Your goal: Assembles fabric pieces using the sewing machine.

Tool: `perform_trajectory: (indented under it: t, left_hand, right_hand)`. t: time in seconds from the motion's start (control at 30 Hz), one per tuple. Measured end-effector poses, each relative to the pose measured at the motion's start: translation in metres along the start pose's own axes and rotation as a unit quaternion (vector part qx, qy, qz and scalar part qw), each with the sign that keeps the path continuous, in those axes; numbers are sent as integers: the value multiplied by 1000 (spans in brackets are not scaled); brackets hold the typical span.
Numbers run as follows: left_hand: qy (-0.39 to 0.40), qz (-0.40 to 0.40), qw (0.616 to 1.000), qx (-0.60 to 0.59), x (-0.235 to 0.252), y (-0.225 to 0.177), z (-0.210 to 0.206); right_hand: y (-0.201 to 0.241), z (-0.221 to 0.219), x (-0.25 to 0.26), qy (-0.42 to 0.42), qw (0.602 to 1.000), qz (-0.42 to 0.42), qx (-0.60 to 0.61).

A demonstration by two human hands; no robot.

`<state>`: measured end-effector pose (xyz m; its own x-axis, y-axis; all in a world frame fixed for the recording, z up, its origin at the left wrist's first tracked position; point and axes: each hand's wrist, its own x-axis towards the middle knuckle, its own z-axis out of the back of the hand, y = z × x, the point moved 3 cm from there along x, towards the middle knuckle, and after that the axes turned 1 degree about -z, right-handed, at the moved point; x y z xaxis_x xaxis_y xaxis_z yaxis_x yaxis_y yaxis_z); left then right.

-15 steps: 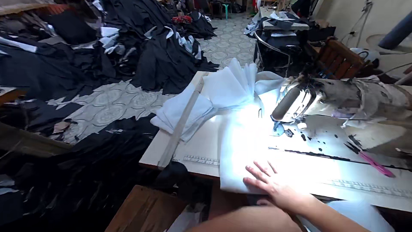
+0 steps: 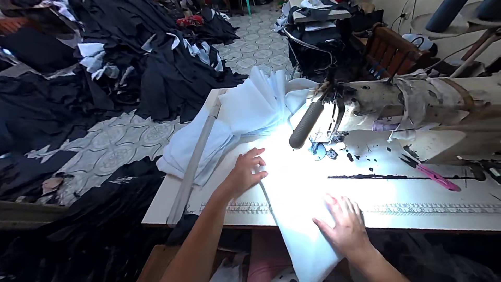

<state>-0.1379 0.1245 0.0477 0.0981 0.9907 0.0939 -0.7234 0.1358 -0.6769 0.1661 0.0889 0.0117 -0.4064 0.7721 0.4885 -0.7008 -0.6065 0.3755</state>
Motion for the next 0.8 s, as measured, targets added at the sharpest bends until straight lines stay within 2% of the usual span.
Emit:
perform_trajectory:
  t: [0.07, 0.1, 0.17, 0.23, 0.37, 0.4, 0.47, 0.53, 0.6, 0.67, 0.73, 0.8]
  left_hand:
    - [-35, -63, 994, -77, -8, 9, 2]
    - [-43, -71, 992, -93, -13, 15, 2]
    - [-56, -71, 995, -53, -20, 25, -5]
    - [-61, -55, 996, 39, -22, 25, -12]
    - [-65, 25, 978, 199, -14, -30, -20]
    - [-65, 23, 972, 226, -9, -46, -31]
    - [-52, -24, 963, 262, -5, -68, -70]
    - [-41, -93, 961, 257, -9, -79, -114]
    - [-27, -134, 967, 214, -14, -76, -128]
    - [7, -141, 972, 186, -16, -67, -123]
    - [32, -138, 975, 169, -15, -60, -116]
    - [51, -129, 975, 171, -12, -57, -115]
  right_hand:
    - [-7, 6, 5, -9, 997, -74, -20]
    - [-9, 8, 6, -16, 996, -85, -13]
    - [-13, 5, 1, -70, 997, -41, -5]
    - [-17, -2, -7, -105, 994, 34, -10]
    - [-13, -7, -13, -78, 989, 109, -57]
    - [-9, -6, -13, -57, 990, 121, -50]
    - [-6, -1, -17, -23, 987, 154, -26]
    - [-29, 21, -22, -54, 987, 152, -30]
    - [-88, 77, -31, -134, 984, 59, -104]
    - [-155, 152, -57, -185, 962, -104, -174]
    - [-206, 213, -102, -193, 908, -332, -166]
    - [-242, 231, -165, -159, 830, -521, -119]
